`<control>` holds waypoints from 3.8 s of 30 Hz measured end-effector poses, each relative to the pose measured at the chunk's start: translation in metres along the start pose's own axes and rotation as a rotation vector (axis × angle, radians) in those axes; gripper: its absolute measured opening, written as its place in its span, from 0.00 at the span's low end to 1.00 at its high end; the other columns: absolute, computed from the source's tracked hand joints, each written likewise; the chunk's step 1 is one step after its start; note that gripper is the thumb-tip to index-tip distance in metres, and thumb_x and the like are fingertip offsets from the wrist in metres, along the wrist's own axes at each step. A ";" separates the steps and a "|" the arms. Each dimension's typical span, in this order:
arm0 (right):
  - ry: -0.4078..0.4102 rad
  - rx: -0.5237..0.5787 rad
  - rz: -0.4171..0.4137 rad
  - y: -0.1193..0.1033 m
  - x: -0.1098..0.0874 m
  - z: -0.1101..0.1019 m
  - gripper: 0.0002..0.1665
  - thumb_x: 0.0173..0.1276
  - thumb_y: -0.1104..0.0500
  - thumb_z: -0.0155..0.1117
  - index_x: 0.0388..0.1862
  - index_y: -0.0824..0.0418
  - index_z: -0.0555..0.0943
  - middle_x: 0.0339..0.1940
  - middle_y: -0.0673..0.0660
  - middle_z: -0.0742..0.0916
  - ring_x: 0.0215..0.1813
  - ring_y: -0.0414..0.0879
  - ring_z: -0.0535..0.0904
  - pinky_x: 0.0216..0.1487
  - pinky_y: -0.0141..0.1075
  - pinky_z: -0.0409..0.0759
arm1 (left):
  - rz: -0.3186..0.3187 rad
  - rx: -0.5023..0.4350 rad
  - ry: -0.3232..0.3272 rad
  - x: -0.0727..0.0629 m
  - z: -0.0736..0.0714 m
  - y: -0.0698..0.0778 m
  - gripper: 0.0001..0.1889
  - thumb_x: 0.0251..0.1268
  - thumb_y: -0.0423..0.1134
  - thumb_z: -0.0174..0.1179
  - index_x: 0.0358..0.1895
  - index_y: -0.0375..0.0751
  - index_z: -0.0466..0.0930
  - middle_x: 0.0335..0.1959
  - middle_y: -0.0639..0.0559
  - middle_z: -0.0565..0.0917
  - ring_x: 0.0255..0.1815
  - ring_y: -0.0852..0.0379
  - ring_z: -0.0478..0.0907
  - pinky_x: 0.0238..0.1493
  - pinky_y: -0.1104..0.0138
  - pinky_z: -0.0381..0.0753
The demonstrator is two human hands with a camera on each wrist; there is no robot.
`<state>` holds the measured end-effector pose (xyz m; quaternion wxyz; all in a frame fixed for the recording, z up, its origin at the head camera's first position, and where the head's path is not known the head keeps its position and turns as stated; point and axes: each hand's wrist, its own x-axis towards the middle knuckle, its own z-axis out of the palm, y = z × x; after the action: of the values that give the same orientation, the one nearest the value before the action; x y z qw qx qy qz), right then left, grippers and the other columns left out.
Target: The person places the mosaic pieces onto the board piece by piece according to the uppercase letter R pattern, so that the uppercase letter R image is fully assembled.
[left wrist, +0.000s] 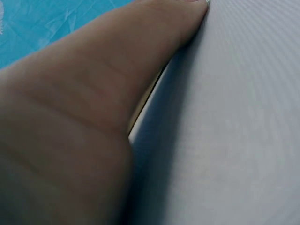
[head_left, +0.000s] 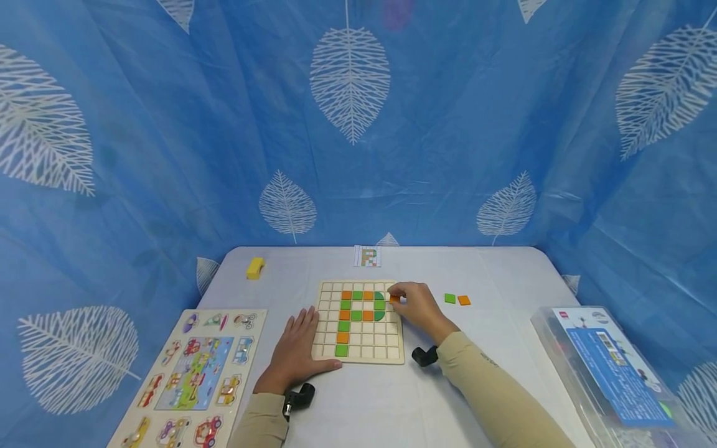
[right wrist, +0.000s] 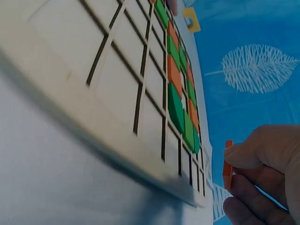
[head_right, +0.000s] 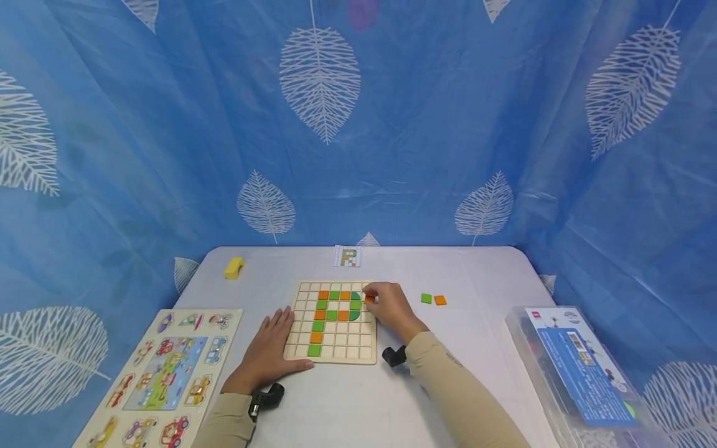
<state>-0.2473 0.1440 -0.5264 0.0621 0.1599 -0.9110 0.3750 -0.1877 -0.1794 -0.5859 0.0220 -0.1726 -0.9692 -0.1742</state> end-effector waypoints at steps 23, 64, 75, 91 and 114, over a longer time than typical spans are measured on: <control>-0.122 0.080 -0.044 -0.032 -0.010 0.034 0.17 0.67 0.68 0.77 0.55 0.63 0.89 0.51 0.52 0.90 0.54 0.47 0.85 0.58 0.43 0.84 | -0.006 0.008 -0.007 -0.001 -0.004 0.003 0.71 0.46 0.85 0.62 0.84 0.34 0.54 0.85 0.41 0.55 0.85 0.42 0.47 0.82 0.47 0.44; -0.199 -0.009 -0.132 -0.045 -0.009 0.073 0.15 0.67 0.68 0.77 0.51 0.58 0.92 0.45 0.47 0.90 0.48 0.39 0.83 0.52 0.35 0.84 | -0.010 0.010 -0.022 0.000 -0.004 0.002 0.71 0.47 0.85 0.61 0.84 0.33 0.54 0.85 0.41 0.55 0.85 0.42 0.46 0.82 0.47 0.43; -0.125 0.089 -0.086 -0.043 -0.011 0.057 0.17 0.66 0.70 0.77 0.54 0.61 0.90 0.51 0.51 0.90 0.54 0.43 0.85 0.56 0.36 0.84 | -0.005 -0.010 -0.028 0.002 -0.009 0.006 0.71 0.47 0.83 0.64 0.84 0.32 0.53 0.85 0.40 0.54 0.85 0.41 0.46 0.82 0.48 0.43; -0.011 0.104 -0.041 -0.021 -0.022 0.046 0.14 0.65 0.68 0.78 0.50 0.61 0.90 0.47 0.50 0.90 0.51 0.45 0.85 0.56 0.41 0.85 | -0.004 -0.021 -0.013 0.002 -0.005 0.002 0.72 0.46 0.84 0.63 0.84 0.32 0.54 0.85 0.40 0.55 0.85 0.42 0.47 0.82 0.48 0.43; 0.150 0.071 0.099 0.027 -0.030 0.006 0.25 0.60 0.69 0.81 0.56 0.66 0.87 0.53 0.60 0.89 0.58 0.58 0.83 0.62 0.53 0.81 | -0.003 -0.018 -0.022 0.000 -0.002 0.001 0.72 0.45 0.84 0.64 0.84 0.33 0.54 0.85 0.41 0.54 0.85 0.42 0.46 0.82 0.48 0.42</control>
<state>-0.2286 0.1654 -0.5558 0.1058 0.0885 -0.8968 0.4204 -0.1874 -0.1797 -0.5834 0.0096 -0.1731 -0.9680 -0.1812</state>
